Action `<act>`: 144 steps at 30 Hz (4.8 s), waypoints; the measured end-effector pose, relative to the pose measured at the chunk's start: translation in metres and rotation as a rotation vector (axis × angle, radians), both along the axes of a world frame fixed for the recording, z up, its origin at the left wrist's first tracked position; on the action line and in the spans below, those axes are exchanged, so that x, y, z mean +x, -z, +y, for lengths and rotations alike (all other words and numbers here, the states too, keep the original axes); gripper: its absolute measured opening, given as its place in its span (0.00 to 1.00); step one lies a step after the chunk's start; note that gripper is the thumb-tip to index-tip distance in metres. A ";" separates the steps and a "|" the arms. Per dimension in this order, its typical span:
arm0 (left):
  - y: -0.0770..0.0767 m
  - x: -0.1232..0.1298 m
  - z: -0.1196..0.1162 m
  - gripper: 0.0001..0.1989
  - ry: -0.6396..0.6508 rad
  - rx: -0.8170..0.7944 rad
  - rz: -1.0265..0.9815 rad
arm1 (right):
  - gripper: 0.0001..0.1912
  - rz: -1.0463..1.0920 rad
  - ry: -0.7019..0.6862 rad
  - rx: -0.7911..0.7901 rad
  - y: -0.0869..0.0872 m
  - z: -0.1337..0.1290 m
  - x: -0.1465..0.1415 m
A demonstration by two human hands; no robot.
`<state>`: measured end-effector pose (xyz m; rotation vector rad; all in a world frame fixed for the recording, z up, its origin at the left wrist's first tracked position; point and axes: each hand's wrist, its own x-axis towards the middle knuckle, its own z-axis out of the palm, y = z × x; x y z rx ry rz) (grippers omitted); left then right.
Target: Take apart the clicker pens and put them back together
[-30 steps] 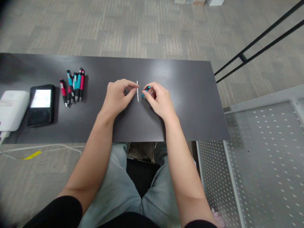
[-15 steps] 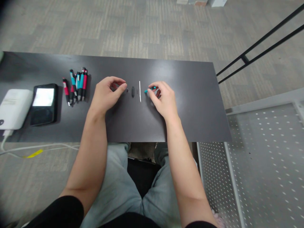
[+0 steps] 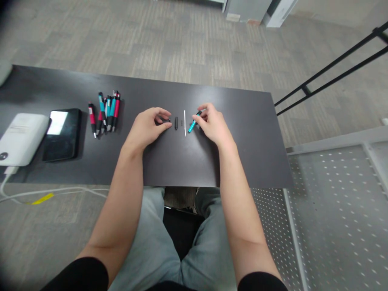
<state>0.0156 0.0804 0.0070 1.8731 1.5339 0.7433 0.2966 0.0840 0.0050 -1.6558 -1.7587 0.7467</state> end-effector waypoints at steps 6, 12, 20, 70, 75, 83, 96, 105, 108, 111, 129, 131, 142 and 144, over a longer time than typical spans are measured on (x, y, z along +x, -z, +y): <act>-0.004 0.003 0.000 0.12 -0.011 -0.026 0.004 | 0.16 -0.076 -0.012 0.017 0.010 0.008 -0.008; 0.001 0.006 0.000 0.14 -0.019 0.027 -0.052 | 0.17 -0.050 0.009 0.068 0.015 0.003 -0.009; 0.005 0.002 0.000 0.14 0.007 0.061 -0.035 | 0.14 -0.020 -0.039 0.081 0.017 0.000 -0.010; -0.019 0.012 -0.012 0.03 -0.030 0.200 -0.207 | 0.36 0.537 0.290 0.220 0.020 -0.016 0.045; -0.017 0.013 -0.011 0.04 -0.020 0.236 -0.218 | 0.31 0.486 0.247 0.194 0.025 -0.017 0.042; -0.007 0.014 -0.004 0.07 -0.063 0.322 -0.377 | 0.37 0.670 0.228 0.236 0.027 -0.014 0.042; 0.004 0.017 0.004 0.16 -0.033 0.332 -0.485 | 0.38 0.867 0.207 0.148 0.019 -0.019 0.036; 0.011 0.024 0.006 0.21 -0.010 0.311 -0.582 | 0.40 0.922 0.165 0.030 0.006 -0.025 -0.001; 0.019 0.026 0.014 0.26 -0.008 0.333 -0.692 | 0.35 0.883 0.102 0.014 0.004 -0.028 -0.006; 0.024 0.029 0.020 0.29 0.008 0.345 -0.782 | 0.29 0.828 -0.011 -0.013 0.001 -0.032 -0.008; 0.022 0.037 0.019 0.34 0.030 0.339 -0.775 | 0.32 0.731 -0.142 -0.155 -0.003 -0.040 -0.033; 0.018 0.039 0.013 0.34 -0.023 0.327 -0.724 | 0.32 0.750 -0.138 -0.156 -0.001 -0.039 -0.034; 0.014 0.040 0.012 0.35 -0.037 0.288 -0.676 | 0.32 0.780 -0.122 -0.158 -0.002 -0.039 -0.038; 0.015 0.040 0.013 0.35 -0.031 0.284 -0.679 | 0.32 0.785 -0.128 -0.158 -0.003 -0.039 -0.039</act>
